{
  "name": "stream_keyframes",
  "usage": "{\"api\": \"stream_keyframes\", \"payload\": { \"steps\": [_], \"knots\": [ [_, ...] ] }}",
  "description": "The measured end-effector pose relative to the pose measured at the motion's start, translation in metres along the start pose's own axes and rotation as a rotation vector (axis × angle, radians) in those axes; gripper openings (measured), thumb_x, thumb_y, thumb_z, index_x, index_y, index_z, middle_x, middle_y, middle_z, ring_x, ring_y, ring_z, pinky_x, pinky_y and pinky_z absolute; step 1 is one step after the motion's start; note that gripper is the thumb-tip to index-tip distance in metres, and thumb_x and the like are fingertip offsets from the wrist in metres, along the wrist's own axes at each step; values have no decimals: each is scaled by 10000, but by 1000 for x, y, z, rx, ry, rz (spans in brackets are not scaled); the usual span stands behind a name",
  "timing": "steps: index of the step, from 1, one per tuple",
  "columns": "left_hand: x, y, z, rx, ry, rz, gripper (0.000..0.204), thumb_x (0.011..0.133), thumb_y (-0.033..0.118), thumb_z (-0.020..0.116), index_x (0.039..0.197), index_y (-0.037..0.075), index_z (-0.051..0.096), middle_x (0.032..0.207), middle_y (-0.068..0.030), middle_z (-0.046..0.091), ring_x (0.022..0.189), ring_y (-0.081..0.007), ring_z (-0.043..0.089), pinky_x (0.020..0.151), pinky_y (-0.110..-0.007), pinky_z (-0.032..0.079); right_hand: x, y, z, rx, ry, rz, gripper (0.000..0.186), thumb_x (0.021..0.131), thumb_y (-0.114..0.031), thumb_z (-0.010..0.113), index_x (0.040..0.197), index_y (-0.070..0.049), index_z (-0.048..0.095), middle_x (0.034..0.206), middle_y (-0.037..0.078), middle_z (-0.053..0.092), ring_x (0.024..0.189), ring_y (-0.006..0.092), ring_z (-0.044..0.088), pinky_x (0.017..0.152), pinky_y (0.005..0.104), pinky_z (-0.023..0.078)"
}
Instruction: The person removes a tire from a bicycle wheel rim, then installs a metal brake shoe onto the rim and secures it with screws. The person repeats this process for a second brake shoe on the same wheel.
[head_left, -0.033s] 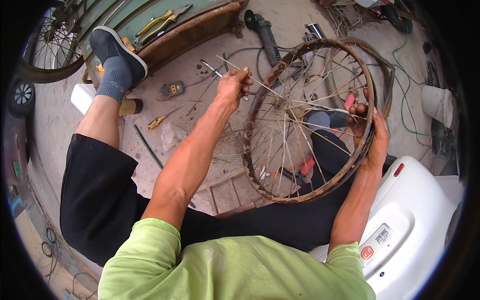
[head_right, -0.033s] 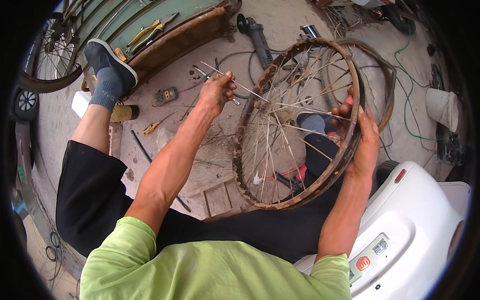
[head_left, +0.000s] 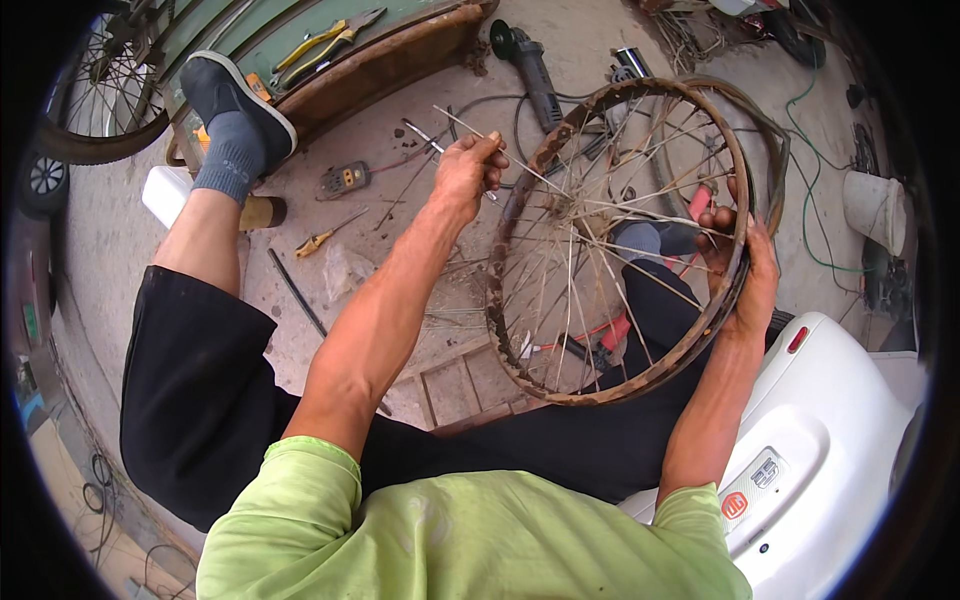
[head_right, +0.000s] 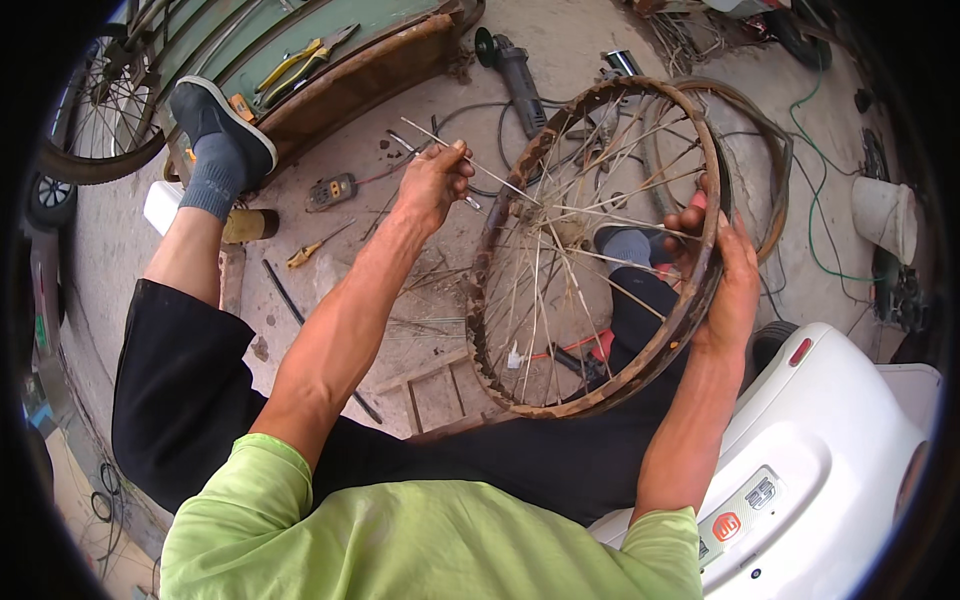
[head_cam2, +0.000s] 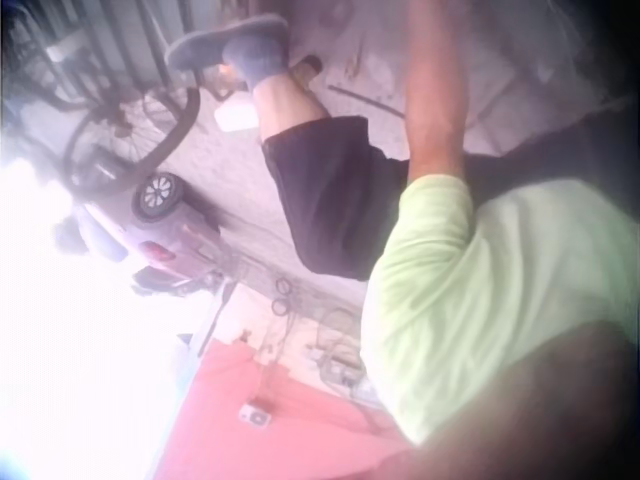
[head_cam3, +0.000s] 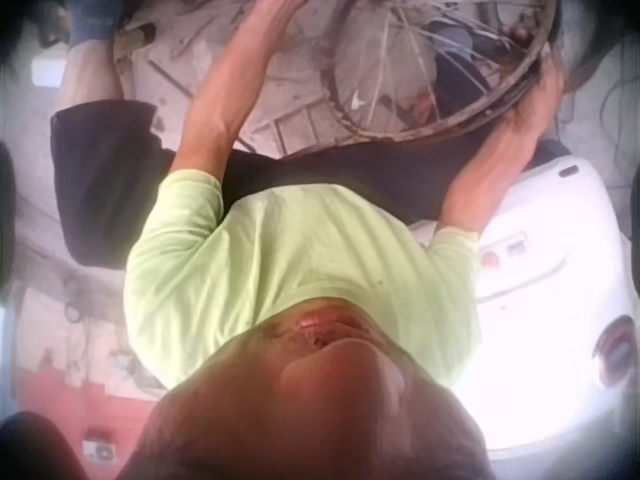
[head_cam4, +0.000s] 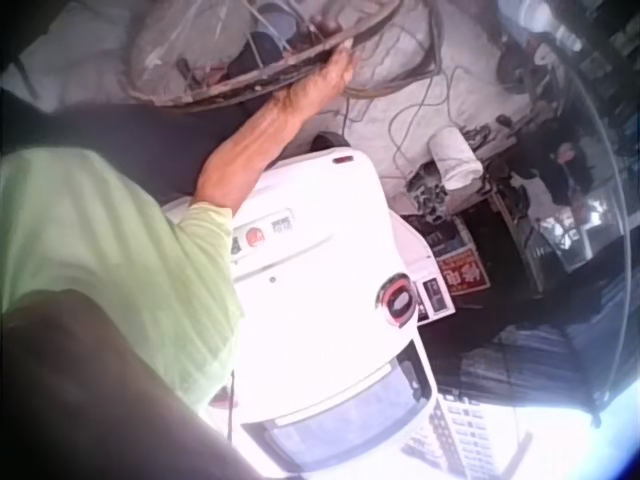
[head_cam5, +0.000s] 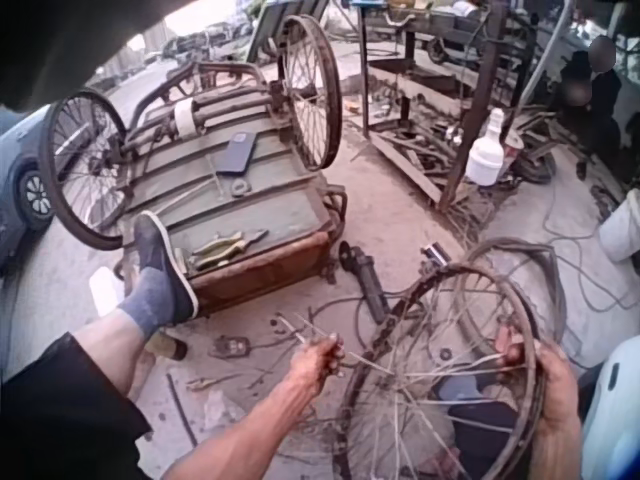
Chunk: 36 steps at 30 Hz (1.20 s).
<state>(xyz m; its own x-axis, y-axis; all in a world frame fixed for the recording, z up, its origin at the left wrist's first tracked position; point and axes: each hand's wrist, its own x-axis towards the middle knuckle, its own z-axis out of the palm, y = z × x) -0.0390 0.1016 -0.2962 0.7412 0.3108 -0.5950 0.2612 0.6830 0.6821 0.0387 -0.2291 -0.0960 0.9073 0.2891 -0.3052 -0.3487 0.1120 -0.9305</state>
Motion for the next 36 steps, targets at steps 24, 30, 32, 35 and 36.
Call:
{"api": "stream_keyframes", "payload": {
  "steps": [24, 30, 32, 35, 36],
  "knots": [
    [-40, 88, 55, 591, -124, 463, 327, 1056, 317, 722, 973, 1, 736, 766, -43, 700, 654, -81, 590, 589, -261, 479, -54, 9, 50, 127, -140, -206, 558, 956, -79, 647, 1453, 78, 447, 976, 211, 716, 980, 310, 719, 964, 422, 564],
    [-36, 79, 30, 420, 49, 411, 285, 1078, 280, 685, 1024, 3, 725, 807, -52, 722, 650, -88, 598, 605, -247, 493, -54, 25, 53, 80, -133, -128, 411, 1004, -37, 617, 1383, 43, 481, 1055, 202, 728, 1006, 261, 734, 962, 392, 583],
    [-45, 69, 25, 414, 141, 385, 279, 1073, 277, 689, 1015, 7, 729, 816, -56, 728, 656, -90, 605, 608, -251, 498, -53, 28, 52, 61, -102, -119, 379, 1012, -32, 597, 1367, 41, 486, 1051, 193, 729, 991, 243, 731, 950, 378, 585],
    [-47, 63, 25, 465, 118, 472, 287, 1068, 279, 697, 1006, 2, 731, 805, -51, 729, 663, -86, 615, 614, -247, 500, -51, 32, 51, 42, -109, -138, 349, 1017, -44, 576, 1344, 40, 491, 1035, 192, 729, 958, 225, 724, 916, 363, 586],
    [-49, 66, 32, 485, 93, 539, 345, 1044, 321, 722, 933, -5, 728, 741, -60, 713, 629, -102, 609, 583, -289, 494, -50, 36, 49, 37, -131, -143, 341, 1018, -51, 570, 1337, 40, 492, 1029, 193, 729, 945, 221, 722, 901, 360, 586]
  ]
}}
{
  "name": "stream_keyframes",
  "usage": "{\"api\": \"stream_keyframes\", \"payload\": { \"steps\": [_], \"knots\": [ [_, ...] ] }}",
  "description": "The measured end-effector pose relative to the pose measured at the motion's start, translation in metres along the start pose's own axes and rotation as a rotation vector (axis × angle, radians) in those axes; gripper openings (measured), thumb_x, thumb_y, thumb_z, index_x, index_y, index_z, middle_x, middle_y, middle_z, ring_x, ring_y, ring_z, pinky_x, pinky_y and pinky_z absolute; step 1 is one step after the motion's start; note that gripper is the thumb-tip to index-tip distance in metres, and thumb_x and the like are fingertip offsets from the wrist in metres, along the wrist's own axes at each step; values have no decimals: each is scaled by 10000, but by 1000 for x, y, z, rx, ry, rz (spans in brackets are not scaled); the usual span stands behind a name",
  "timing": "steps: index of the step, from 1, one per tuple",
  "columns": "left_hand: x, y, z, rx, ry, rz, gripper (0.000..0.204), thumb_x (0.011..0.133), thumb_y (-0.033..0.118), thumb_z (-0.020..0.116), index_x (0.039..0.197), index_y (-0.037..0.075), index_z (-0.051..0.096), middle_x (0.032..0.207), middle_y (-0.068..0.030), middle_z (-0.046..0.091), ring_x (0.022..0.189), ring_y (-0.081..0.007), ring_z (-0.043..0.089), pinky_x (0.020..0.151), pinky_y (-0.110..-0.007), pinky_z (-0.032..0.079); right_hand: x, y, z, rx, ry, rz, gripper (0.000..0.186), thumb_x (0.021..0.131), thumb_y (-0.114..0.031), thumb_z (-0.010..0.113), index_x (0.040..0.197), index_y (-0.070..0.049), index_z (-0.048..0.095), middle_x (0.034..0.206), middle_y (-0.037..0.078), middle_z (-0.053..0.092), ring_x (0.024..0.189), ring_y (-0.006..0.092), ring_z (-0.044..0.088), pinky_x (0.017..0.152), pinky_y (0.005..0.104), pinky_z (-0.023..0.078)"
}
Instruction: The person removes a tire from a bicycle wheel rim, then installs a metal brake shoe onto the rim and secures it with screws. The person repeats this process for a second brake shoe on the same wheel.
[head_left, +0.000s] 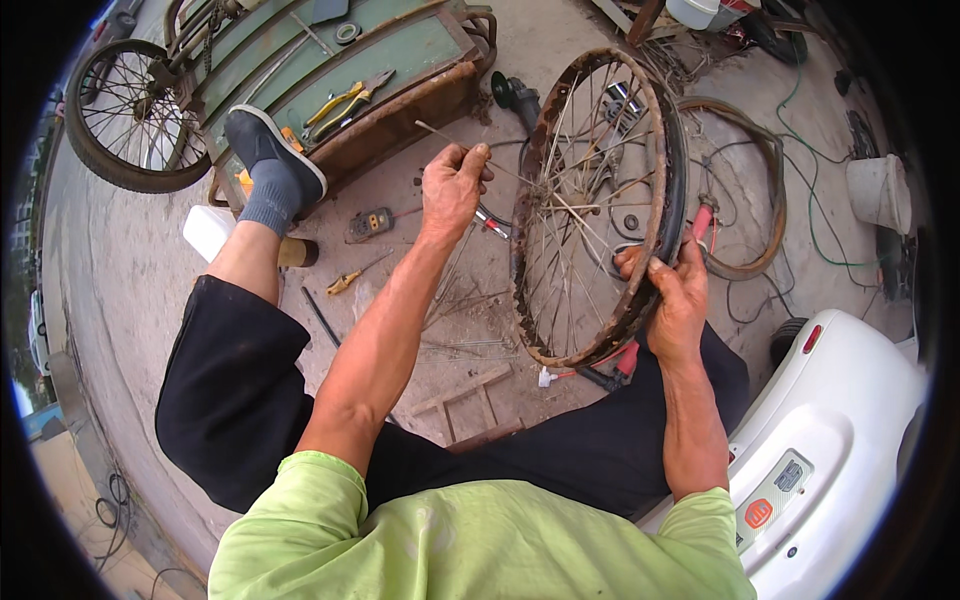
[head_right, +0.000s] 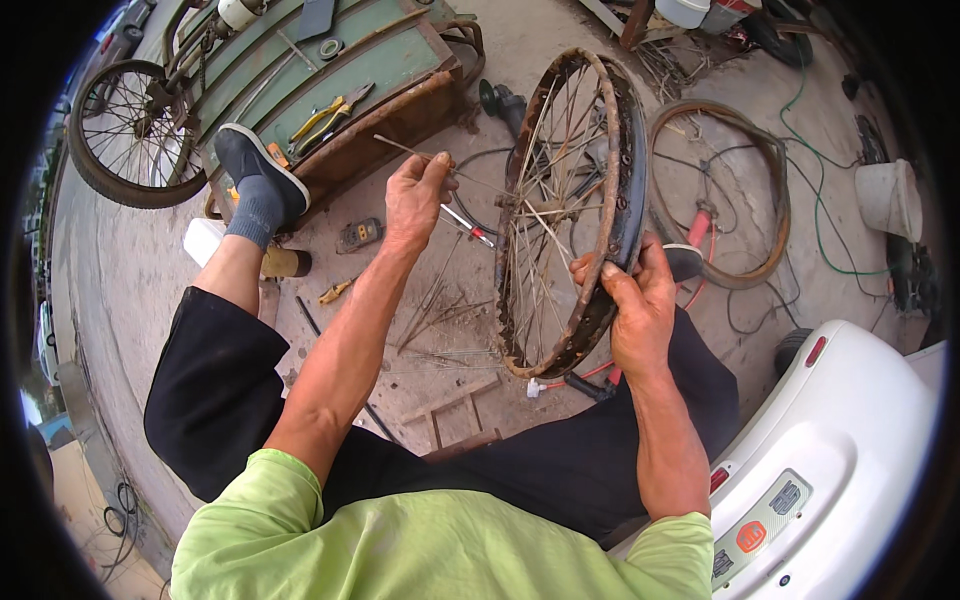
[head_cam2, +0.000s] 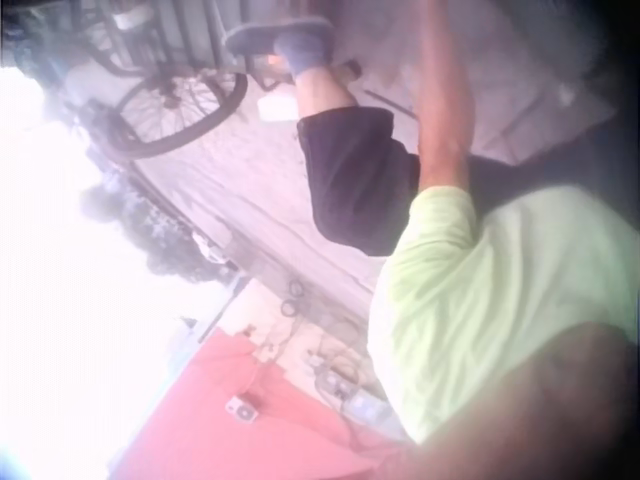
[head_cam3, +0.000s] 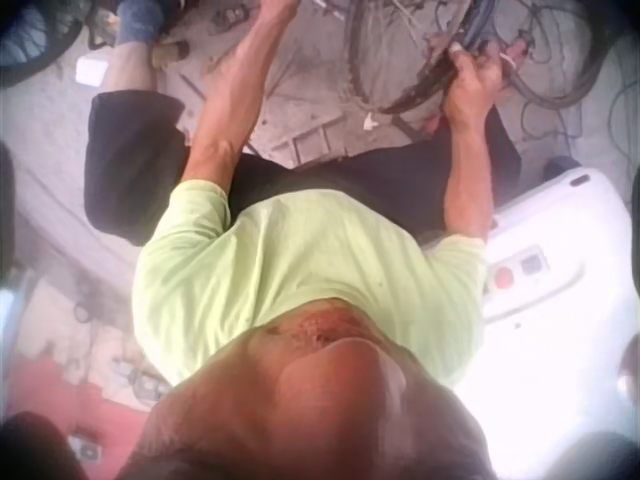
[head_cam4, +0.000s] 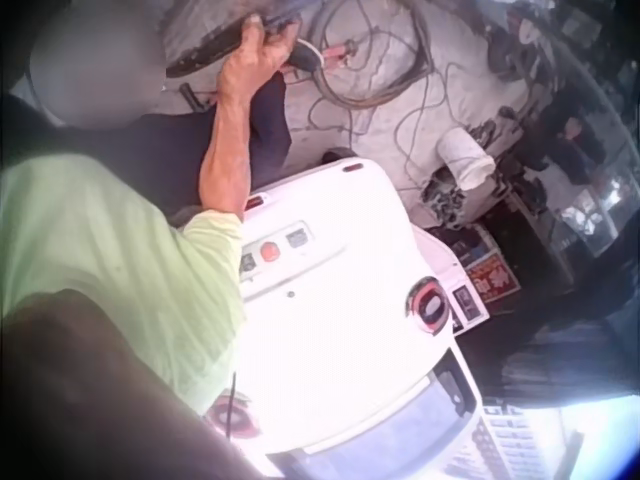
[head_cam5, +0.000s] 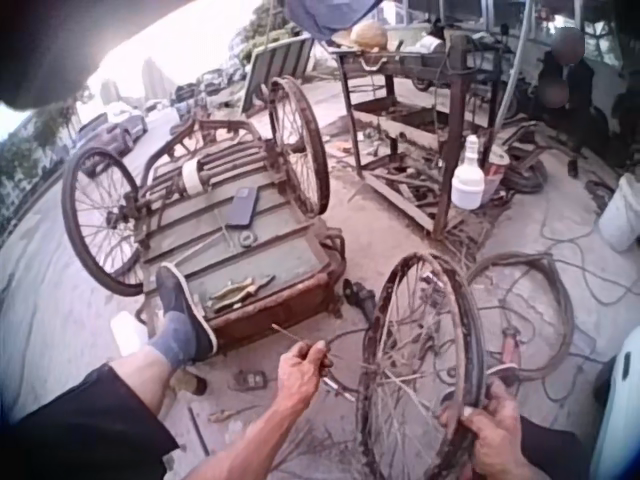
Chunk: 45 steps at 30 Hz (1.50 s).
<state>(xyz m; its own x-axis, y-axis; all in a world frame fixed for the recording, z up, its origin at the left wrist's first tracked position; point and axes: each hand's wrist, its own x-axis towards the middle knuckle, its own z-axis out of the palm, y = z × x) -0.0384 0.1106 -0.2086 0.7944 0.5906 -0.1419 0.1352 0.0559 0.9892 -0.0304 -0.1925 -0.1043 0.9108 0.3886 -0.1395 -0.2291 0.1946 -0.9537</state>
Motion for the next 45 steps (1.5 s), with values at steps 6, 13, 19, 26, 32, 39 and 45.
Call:
{"api": "stream_keyframes", "payload": {
  "steps": [6, 13, 19, 26, 32, 39, 45],
  "knots": [
    [18, 19, 13, 317, -103, 242, 362, 1024, 323, 740, 894, -14, 713, 697, -78, 694, 621, -148, 630, 593, -349, 494, -4, 1, 4, 19, -12, 40, 322, 981, -45, 483, 1293, 34, 483, 990, 207, 722, 893, 215, 710, 817, 345, 586],
    [51, -48, -15, -49, 66, -471, 311, 1052, 328, 697, 945, 36, 690, 712, -47, 665, 539, -123, 550, 505, -305, 466, -2, 5, 8, 4, 34, -14, 275, 987, -82, 477, 1243, 18, 497, 941, 182, 699, 854, 207, 682, 761, 347, 562],
    [67, -63, -11, -63, 78, -489, 302, 1036, 319, 708, 910, 47, 669, 700, -44, 643, 524, -142, 534, 495, -317, 457, -4, 4, 9, -21, 17, 15, 301, 976, -85, 473, 1256, 23, 505, 935, 169, 687, 849, 198, 667, 767, 345, 560],
    [95, 3, 21, 378, -209, 35, 388, 1012, 343, 717, 942, -38, 738, 749, -135, 693, 680, -217, 650, 659, -389, 519, -14, 8, 17, -38, -83, 42, 332, 991, -97, 495, 1302, 18, 510, 947, 156, 704, 817, 178, 670, 770, 340, 572],
    [75, 27, 42, 454, -312, 244, 403, 1029, 374, 678, 999, -23, 735, 787, -180, 681, 733, -275, 652, 726, -439, 526, -22, 13, 20, -49, -122, 52, 303, 1029, -134, 539, 1288, 22, 530, 967, 146, 713, 815, 169, 681, 765, 325, 578],
    [53, 20, 56, -17, -323, 2, 426, 1089, 366, 628, 979, -36, 717, 844, -61, 710, 788, -147, 612, 735, -354, 512, -30, 11, 19, -112, -162, 107, 459, 1015, -333, 604, 1294, 30, 571, 905, 133, 685, 815, 188, 657, 729, 326, 536],
    [31, 15, 63, -287, -366, -247, 381, 1110, 333, 609, 1004, -28, 671, 839, -72, 685, 726, -156, 674, 649, -329, 583, 11, 7, -16, -232, 38, -264, 543, 1055, -431, 590, 1362, 16, 612, 1139, 95, 703, 970, 176, 656, 901, 337, 524]
  ]
}}
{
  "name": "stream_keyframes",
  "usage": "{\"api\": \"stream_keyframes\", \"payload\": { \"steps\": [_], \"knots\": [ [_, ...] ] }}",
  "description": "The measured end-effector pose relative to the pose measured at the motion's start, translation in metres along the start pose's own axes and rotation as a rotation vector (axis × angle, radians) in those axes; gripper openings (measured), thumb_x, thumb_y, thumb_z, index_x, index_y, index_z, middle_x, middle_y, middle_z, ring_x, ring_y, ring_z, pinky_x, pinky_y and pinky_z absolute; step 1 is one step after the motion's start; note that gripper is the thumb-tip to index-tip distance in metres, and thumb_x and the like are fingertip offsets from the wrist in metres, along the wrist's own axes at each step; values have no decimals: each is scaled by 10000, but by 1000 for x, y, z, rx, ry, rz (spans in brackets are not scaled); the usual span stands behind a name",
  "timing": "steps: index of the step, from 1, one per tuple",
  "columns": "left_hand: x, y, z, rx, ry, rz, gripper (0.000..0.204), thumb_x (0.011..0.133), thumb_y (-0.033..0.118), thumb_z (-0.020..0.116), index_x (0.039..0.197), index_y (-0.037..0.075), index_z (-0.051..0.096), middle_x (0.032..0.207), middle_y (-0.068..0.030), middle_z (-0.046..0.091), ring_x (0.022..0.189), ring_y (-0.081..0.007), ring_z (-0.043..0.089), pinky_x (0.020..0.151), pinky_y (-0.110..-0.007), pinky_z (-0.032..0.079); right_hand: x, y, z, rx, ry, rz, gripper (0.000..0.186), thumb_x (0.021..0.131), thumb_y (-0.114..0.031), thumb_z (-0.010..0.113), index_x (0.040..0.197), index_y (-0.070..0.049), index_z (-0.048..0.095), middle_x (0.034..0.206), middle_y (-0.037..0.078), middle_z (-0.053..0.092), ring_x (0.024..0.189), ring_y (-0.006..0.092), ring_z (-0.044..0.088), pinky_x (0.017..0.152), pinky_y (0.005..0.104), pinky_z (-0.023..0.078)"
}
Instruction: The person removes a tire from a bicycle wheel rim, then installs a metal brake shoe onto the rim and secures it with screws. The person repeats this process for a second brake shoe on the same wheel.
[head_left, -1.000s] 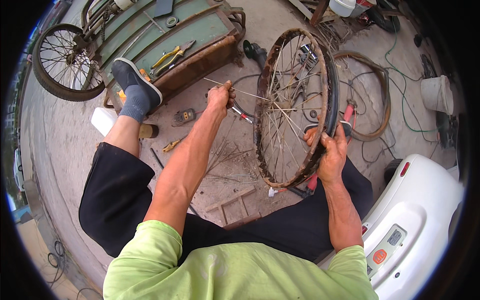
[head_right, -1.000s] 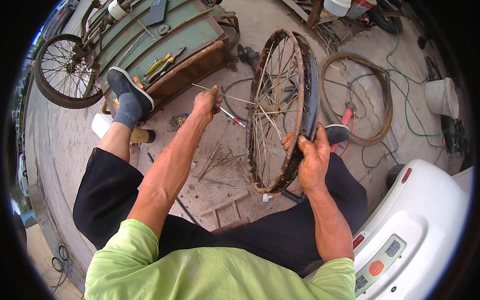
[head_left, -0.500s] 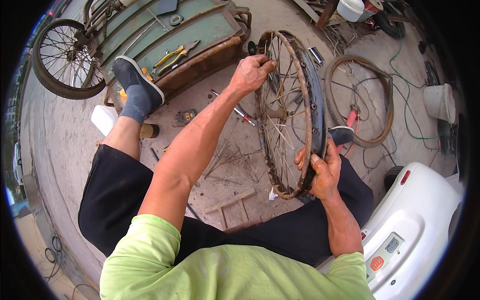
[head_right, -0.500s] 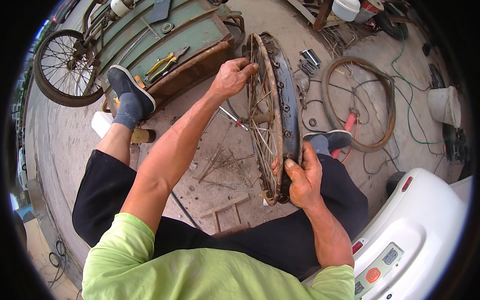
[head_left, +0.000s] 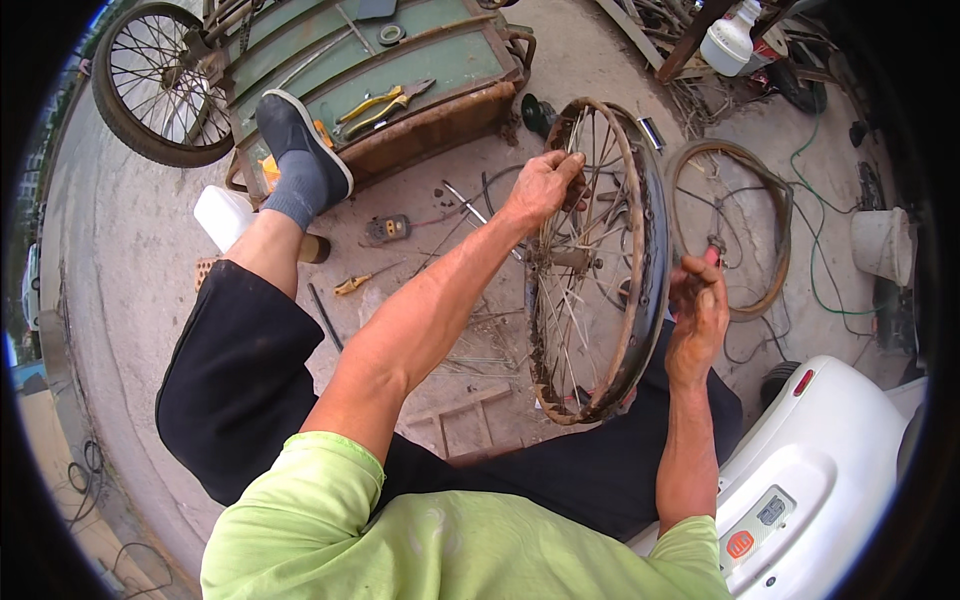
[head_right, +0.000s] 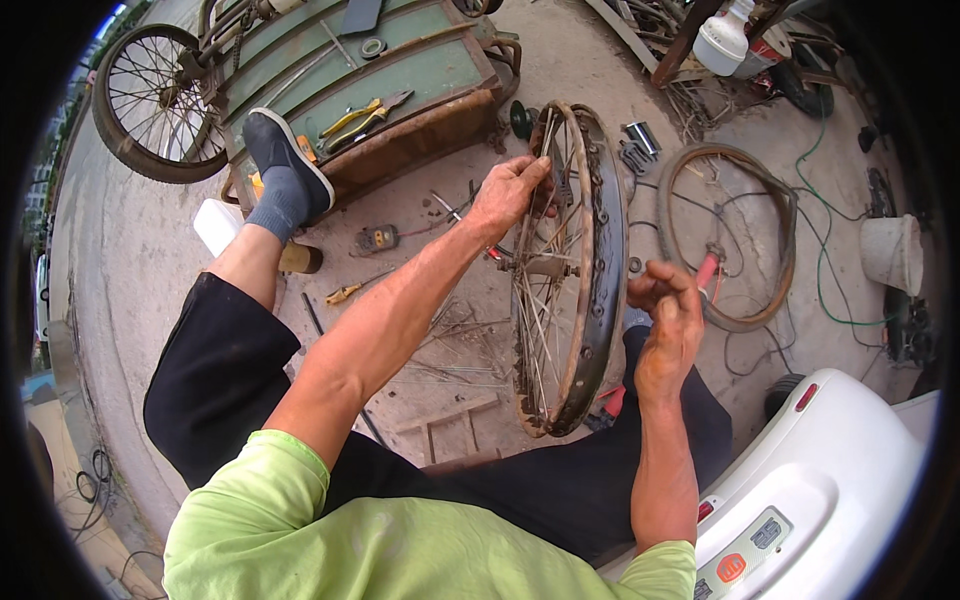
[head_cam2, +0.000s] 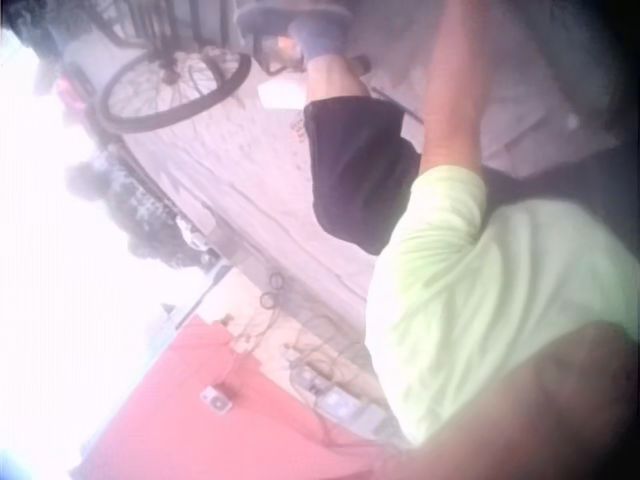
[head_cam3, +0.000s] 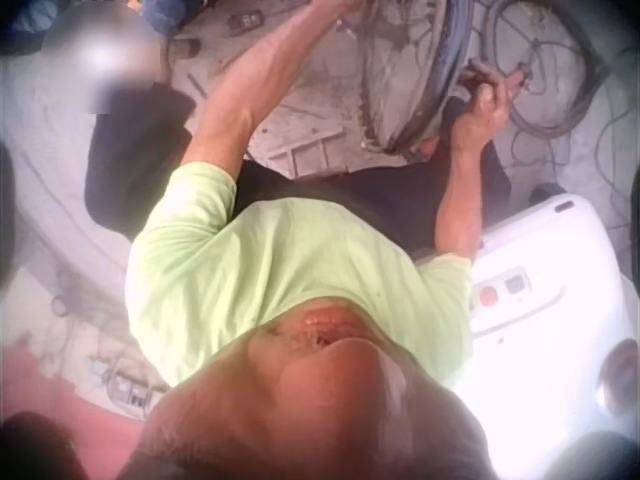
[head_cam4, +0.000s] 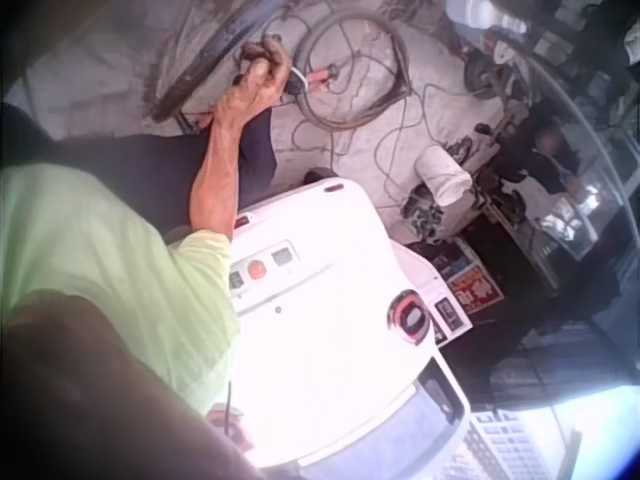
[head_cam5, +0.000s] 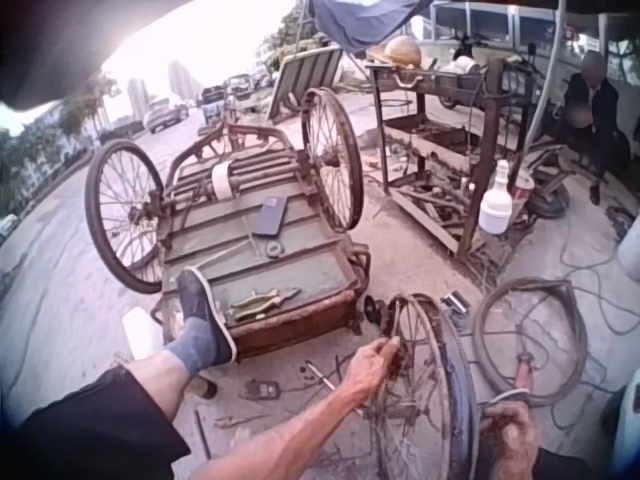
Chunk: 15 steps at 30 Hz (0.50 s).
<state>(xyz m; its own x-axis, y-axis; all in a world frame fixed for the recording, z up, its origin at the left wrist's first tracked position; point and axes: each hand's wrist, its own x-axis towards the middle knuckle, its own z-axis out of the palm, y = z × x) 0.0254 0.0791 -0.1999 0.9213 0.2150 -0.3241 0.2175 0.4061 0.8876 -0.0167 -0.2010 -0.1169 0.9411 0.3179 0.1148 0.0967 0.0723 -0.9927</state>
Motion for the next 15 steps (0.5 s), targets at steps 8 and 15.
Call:
{"api": "stream_keyframes", "payload": {
  "steps": [8, 15],
  "knots": [
    [-19, -27, 38, 90, -52, -50, 397, 1095, 346, 629, 963, -22, 701, 770, -53, 656, 649, -141, 616, 574, -324, 545, 39, -24, 24, 217, -101, 354, 535, 1029, -292, 613, 1433, 58, 590, 1307, 181, 699, 1202, 257, 673, 1004, 369, 544],
    [-18, -29, 39, 284, -66, 78, 416, 1096, 375, 635, 935, -3, 699, 743, -21, 623, 645, -111, 542, 570, -313, 442, 45, -27, 25, 226, -93, 325, 516, 972, -206, 615, 1391, 94, 606, 1243, 194, 716, 1047, 253, 714, 950, 344, 568]
  ]
}}
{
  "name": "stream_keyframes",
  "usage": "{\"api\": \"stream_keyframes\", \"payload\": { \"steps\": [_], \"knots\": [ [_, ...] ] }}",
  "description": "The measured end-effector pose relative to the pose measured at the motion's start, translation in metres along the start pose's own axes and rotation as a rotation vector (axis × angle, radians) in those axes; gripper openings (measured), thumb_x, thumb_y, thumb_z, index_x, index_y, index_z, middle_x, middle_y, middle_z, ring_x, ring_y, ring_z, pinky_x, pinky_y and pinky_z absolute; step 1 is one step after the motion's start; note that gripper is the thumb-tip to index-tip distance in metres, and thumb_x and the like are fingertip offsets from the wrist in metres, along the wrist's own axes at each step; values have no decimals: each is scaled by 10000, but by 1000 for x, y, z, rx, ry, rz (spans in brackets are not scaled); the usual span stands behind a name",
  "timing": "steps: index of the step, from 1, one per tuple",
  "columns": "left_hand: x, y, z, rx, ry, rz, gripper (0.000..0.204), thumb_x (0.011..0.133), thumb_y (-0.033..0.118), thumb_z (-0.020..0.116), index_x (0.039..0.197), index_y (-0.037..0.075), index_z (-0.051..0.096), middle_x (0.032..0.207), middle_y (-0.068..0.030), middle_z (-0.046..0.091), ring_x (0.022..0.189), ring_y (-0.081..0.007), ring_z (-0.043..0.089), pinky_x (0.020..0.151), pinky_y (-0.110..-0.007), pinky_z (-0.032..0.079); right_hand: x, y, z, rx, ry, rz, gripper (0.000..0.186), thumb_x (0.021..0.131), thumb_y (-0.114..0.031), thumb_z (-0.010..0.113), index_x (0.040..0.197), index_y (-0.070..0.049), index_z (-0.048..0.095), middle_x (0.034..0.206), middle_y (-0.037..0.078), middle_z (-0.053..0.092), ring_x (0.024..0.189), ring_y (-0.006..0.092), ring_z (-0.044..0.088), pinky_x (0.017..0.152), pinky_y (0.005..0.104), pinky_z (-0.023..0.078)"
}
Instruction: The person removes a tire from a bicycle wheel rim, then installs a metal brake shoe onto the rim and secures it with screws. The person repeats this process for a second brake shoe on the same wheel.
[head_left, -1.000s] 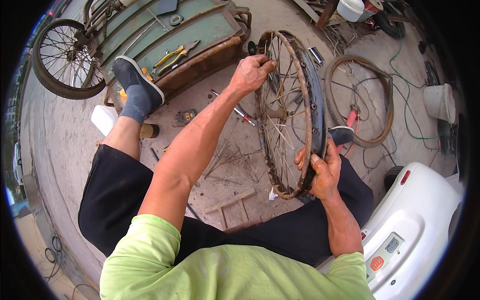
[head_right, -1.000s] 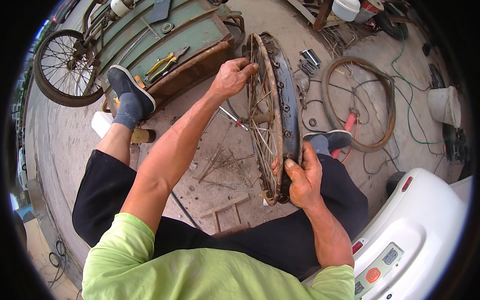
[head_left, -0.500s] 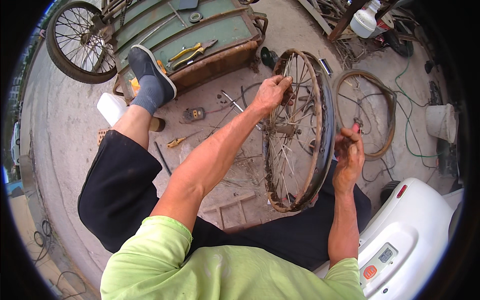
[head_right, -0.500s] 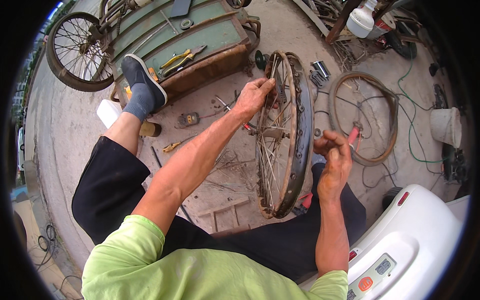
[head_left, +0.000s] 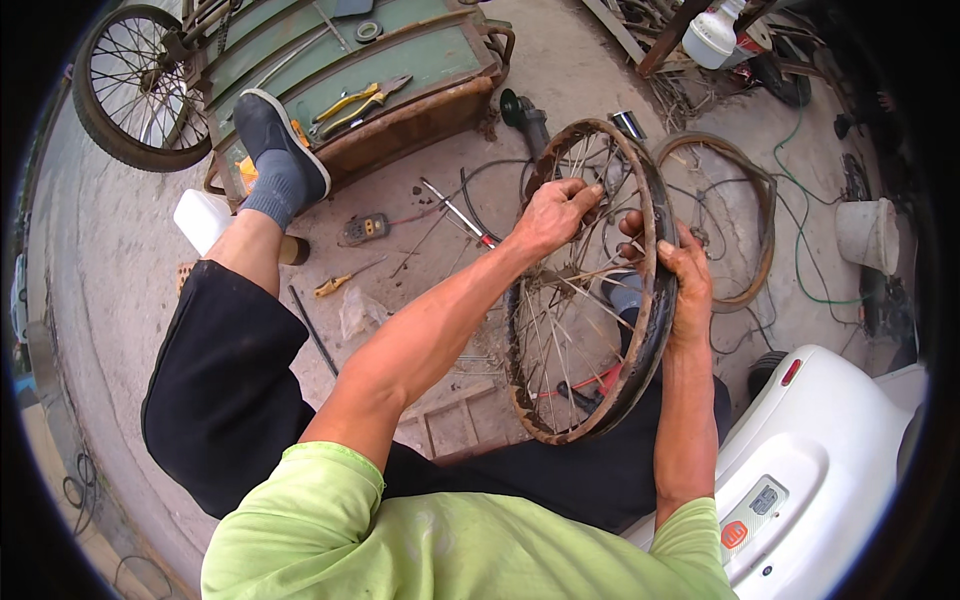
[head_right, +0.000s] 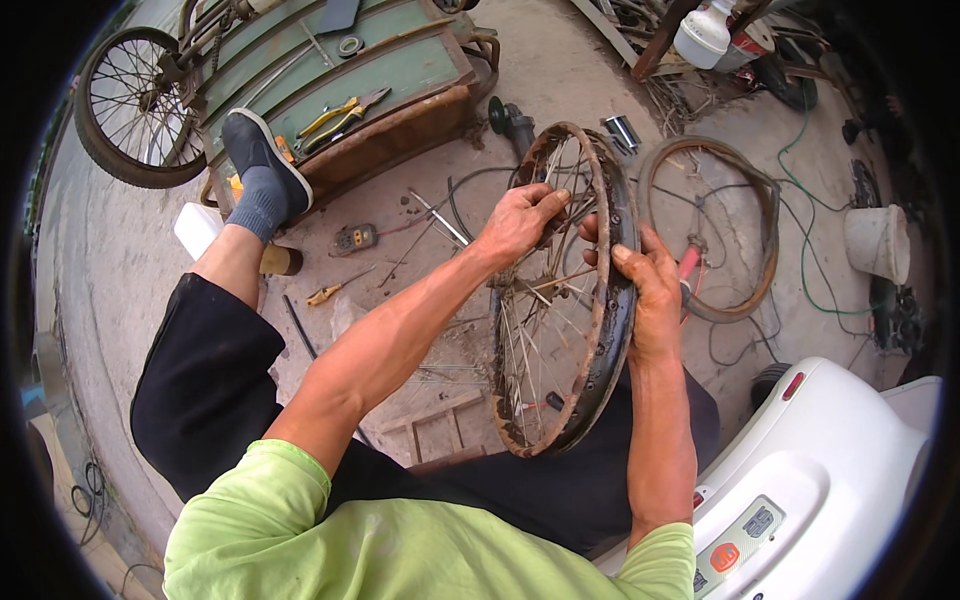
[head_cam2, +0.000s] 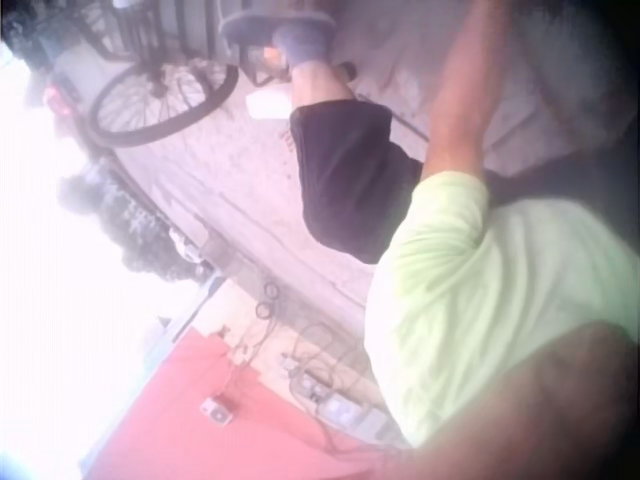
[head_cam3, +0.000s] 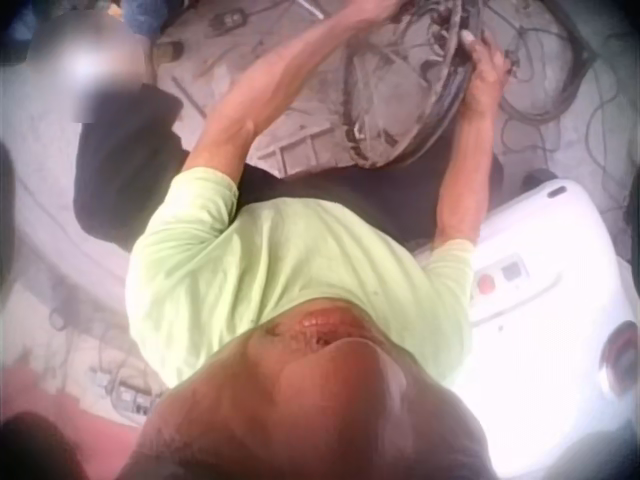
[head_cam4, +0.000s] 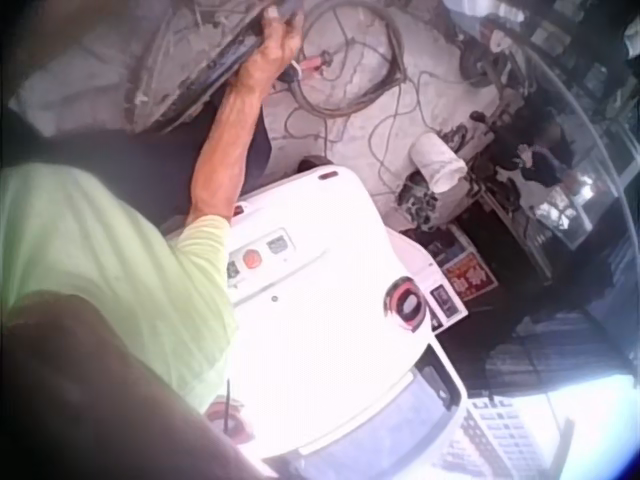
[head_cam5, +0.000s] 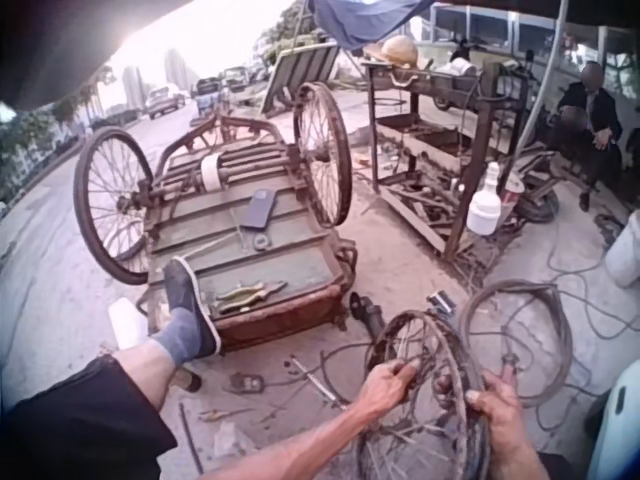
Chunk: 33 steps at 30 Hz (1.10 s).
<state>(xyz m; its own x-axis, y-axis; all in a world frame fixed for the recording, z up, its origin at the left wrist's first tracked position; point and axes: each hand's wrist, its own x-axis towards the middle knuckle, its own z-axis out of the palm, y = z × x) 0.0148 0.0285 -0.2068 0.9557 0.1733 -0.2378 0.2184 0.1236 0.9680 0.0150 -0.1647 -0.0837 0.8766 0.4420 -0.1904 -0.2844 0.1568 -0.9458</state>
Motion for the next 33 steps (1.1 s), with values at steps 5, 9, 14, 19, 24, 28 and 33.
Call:
{"api": "stream_keyframes", "payload": {
  "steps": [5, 9, 14, 19, 24, 28, 33],
  "knots": [
    [-4, 15, -14, -103, -64, 60, 392, 1096, 374, 659, 946, 14, 703, 772, 11, 618, 680, -82, 516, 601, -296, 430, -13, -11, 20, -10, -34, 0, 566, 914, -225, 661, 1383, 86, 602, 1222, 189, 719, 971, 184, 707, 853, 289, 583],
    [-3, 29, -16, -37, -54, 195, 388, 1099, 349, 635, 965, -7, 710, 767, 3, 615, 711, -94, 545, 622, -316, 458, -20, -3, 21, 71, -44, -23, 577, 876, -182, 709, 1374, 66, 556, 1224, 200, 722, 987, 178, 724, 854, 283, 599],
    [-10, 34, -20, 67, -120, 181, 416, 1116, 370, 624, 1090, -33, 721, 892, -13, 692, 824, -88, 598, 748, -298, 526, -30, 20, 7, 23, -22, -40, 439, 940, -144, 703, 1316, 44, 576, 1196, 184, 733, 1042, 188, 733, 908, 328, 604],
    [-13, 29, -17, 74, -123, 183, 413, 1105, 367, 631, 1061, -32, 726, 874, -40, 704, 801, -116, 620, 737, -328, 534, -30, 24, -1, -70, 27, -33, 339, 1000, -190, 707, 1252, 13, 605, 1094, 133, 747, 922, 132, 698, 800, 290, 573],
    [-15, 33, -14, 141, -136, 196, 455, 1099, 401, 627, 1069, -39, 741, 906, -75, 743, 833, -137, 658, 768, -332, 549, -26, 14, -7, -148, 96, -31, 233, 1037, -170, 673, 1208, -20, 623, 1010, 99, 751, 840, 101, 666, 747, 248, 536],
    [-11, 28, -21, -2, -102, 166, 544, 1116, 484, 583, 1086, -38, 733, 917, -66, 725, 876, -142, 677, 826, -327, 571, -24, 11, -12, -204, 140, -89, 194, 1058, -159, 639, 1195, -22, 627, 1011, 101, 749, 896, 126, 695, 788, 253, 534],
    [-18, 15, -35, -109, -158, 190, 605, 1101, 551, 570, 1086, -27, 748, 956, -82, 720, 908, -166, 682, 839, -351, 564, -20, 5, -14, -208, 147, -103, 192, 1067, -161, 629, 1176, -4, 638, 1010, 90, 742, 929, 132, 695, 835, 267, 533]
  ]
}}
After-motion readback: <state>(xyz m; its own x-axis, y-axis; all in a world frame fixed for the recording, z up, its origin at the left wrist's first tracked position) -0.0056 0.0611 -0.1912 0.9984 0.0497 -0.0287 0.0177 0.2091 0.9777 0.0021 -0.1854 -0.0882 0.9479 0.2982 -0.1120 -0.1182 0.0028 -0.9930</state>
